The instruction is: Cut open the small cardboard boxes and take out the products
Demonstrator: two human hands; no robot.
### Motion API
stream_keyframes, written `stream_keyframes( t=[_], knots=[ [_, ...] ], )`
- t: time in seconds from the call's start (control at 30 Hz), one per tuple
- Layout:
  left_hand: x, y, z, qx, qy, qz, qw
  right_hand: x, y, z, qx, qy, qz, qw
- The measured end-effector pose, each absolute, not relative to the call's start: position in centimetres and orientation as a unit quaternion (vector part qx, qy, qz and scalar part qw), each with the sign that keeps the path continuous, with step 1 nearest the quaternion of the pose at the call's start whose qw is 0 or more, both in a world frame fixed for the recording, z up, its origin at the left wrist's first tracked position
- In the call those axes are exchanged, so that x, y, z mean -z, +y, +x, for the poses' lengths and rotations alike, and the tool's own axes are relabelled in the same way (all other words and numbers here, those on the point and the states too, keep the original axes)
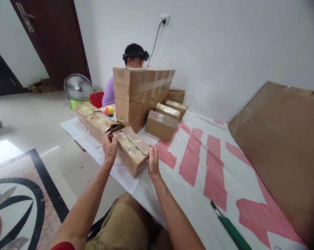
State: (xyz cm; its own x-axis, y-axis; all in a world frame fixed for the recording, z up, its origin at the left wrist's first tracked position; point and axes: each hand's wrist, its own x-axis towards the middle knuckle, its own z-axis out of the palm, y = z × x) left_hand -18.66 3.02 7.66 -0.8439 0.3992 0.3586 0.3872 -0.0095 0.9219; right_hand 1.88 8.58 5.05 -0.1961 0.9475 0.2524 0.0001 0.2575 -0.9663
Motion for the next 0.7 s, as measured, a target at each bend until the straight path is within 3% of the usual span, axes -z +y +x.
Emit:
stream_keyframes(
  t=[0.33, 0.5, 0.57, 0.7],
  knots=[
    [-7.7, -5.8, -7.0, -0.576, 0.692, 0.393, 0.187, -7.9, 9.2, 16.7, -0.482, -0.578, -0.437, 0.493],
    [-8.2, -7.6, -4.0, -0.568, 0.656, 0.487, 0.097, -7.9, 7.4, 24.6, -0.402, -0.558, -0.511, 0.515],
    [-9.0, -7.0, -4.1, -0.561, 0.628, 0.537, 0.051, -7.3, 5.6, 28.0, -0.333, -0.599, -0.552, 0.475],
    [-10.4, -4.9, -4.4, -0.536, 0.604, 0.589, 0.029, -4.8, 1.9, 33.9, -0.12, -0.722, -0.624, 0.274]
  ],
)
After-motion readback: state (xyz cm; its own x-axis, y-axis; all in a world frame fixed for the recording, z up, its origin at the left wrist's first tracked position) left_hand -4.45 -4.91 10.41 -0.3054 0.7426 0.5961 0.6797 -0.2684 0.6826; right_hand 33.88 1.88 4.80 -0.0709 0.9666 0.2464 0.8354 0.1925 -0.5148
